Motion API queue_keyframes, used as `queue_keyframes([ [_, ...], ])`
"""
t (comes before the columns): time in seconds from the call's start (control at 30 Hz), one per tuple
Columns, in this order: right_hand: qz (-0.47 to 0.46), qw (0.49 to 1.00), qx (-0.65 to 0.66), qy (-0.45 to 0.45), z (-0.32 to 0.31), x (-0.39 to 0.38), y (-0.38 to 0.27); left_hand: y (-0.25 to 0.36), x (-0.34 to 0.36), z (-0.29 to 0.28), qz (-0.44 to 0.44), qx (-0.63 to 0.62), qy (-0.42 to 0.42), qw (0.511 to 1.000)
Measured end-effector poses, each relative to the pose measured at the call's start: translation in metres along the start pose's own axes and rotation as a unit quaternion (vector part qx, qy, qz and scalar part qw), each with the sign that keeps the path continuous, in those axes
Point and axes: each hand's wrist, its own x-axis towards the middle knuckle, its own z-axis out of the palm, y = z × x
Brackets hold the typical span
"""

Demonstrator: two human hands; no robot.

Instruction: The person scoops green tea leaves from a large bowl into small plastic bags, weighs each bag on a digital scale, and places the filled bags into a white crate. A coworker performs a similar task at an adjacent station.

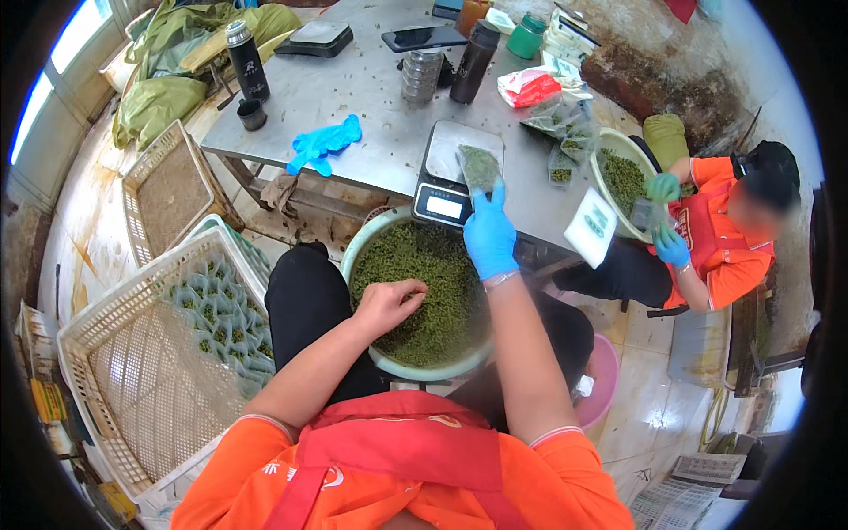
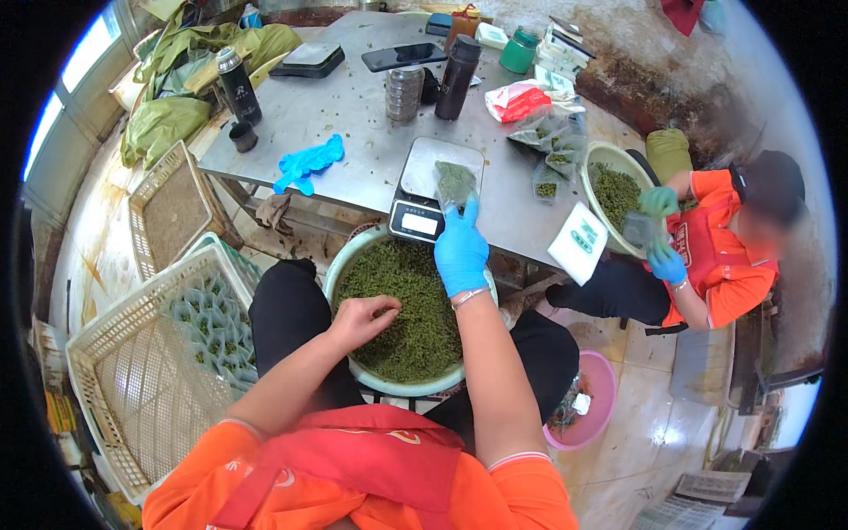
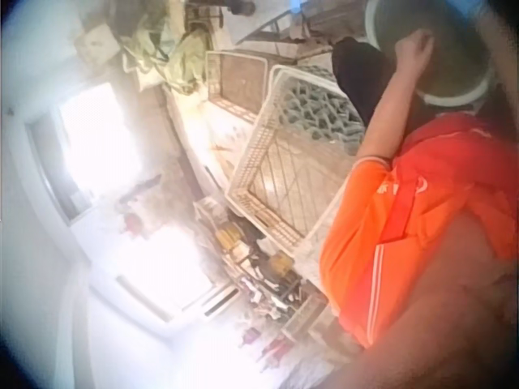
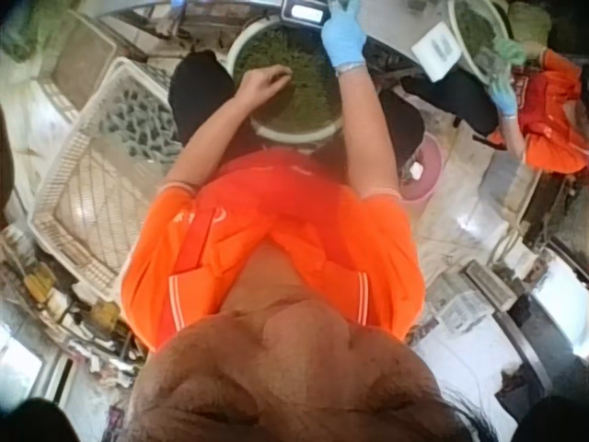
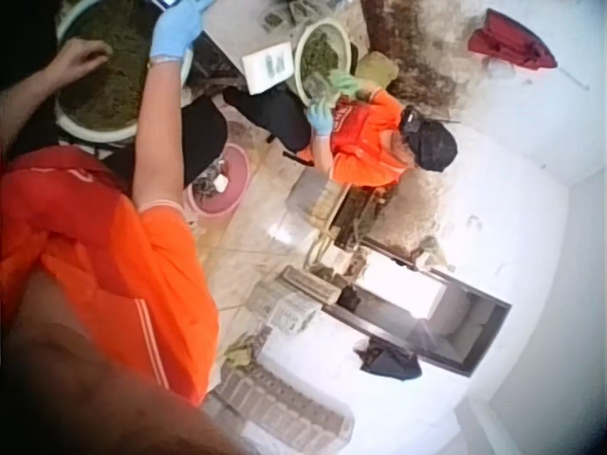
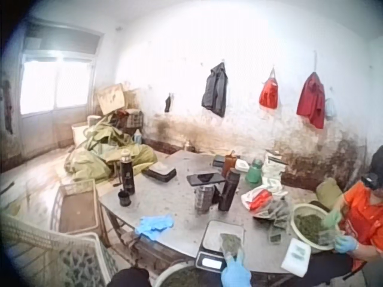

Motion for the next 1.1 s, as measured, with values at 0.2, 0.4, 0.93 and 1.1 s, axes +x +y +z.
queue_keyframes([
  [0.2,-0.110,0.969,0.123,0.186,0.013,-0.011,0.017,0.005,0.003,-0.009,-0.036,-0.001,-0.025,0.999],
  [0.4,-0.105,0.929,0.338,0.111,-0.008,-0.084,0.004,0.004,0.000,0.002,-0.074,-0.171,0.028,0.982],
  [0.93,-0.022,0.960,0.276,0.042,0.014,-0.053,0.030,0.003,0.000,0.000,-0.094,-0.202,-0.098,0.970],
  [1.1,0.058,0.995,-0.006,0.080,0.014,0.010,0.017,0.015,0.002,-0.003,-0.014,-0.081,-0.049,0.995],
])
